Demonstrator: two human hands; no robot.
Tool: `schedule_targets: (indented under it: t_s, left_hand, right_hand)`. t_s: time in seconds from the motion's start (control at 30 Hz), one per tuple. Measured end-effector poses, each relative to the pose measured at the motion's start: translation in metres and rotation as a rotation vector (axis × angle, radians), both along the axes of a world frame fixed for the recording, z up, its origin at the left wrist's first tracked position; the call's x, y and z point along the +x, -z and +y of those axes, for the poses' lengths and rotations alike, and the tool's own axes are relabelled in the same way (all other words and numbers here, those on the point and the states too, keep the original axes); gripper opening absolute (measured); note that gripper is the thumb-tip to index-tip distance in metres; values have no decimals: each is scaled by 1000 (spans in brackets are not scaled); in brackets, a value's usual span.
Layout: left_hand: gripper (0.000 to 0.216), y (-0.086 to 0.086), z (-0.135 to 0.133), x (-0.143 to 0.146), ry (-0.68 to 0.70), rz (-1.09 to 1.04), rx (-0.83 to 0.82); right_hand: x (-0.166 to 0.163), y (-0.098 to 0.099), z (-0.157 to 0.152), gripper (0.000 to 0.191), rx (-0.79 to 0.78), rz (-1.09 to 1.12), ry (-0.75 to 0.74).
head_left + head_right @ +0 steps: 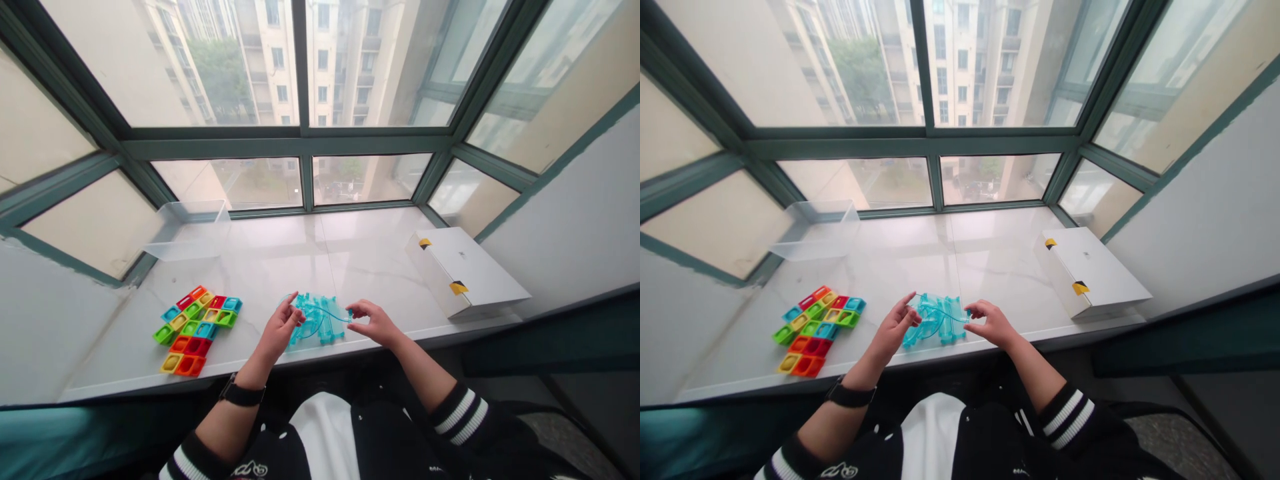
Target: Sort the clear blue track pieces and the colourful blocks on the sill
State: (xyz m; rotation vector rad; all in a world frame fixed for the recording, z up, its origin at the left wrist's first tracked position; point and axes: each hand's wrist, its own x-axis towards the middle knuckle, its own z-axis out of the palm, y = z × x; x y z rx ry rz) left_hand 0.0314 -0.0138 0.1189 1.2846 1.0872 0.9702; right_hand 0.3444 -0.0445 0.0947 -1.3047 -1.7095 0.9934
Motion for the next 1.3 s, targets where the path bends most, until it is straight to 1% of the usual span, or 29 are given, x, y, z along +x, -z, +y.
schedule_targets:
  t_s: [0.07, 0.13, 0.23, 0.3, 0.37, 0.43, 0.57, 0.77, 0.97, 1.13, 1.3]
  left_hand:
    - [76, 2, 0, -9, -72, -9, -9]
    - [74, 7, 1, -23, -143, -14, -41]
    - [69, 18, 0, -48, -235, -21, -115]
    - [70, 25, -4, -64, -307, -26, -173]
    - [72, 30, -10, -75, -379, -22, -225]
    - [73, 34, -16, -81, -424, -13, -262]
    - [71, 38, -25, -85, -461, -18, -303]
    - [67, 43, -27, -88, -495, -48, -339]
    - [66, 45, -29, -90, -498, -57, -364]
    - [66, 53, -31, -84, -534, -24, -351]
    - [65, 60, -32, -80, -513, -6, -356]
  right_hand:
    - [10, 7, 3, 39, -3, -14, 121]
    - [26, 19, 8, 42, -29, -16, 294]
    - [59, 43, 18, 52, -66, -22, 575]
    - [82, 59, 26, 54, -76, -70, 735]
    - [102, 73, 35, 52, -102, -148, 872]
    - [117, 84, 44, 50, -114, -219, 951]
    - [130, 99, 62, 47, -139, -317, 1014]
    - [125, 110, 80, 43, -200, -456, 1016]
    - [116, 114, 80, 45, -244, -581, 1023]
    - [114, 114, 79, 48, -244, -604, 1014]
    - [113, 111, 78, 48, -255, -607, 1000]
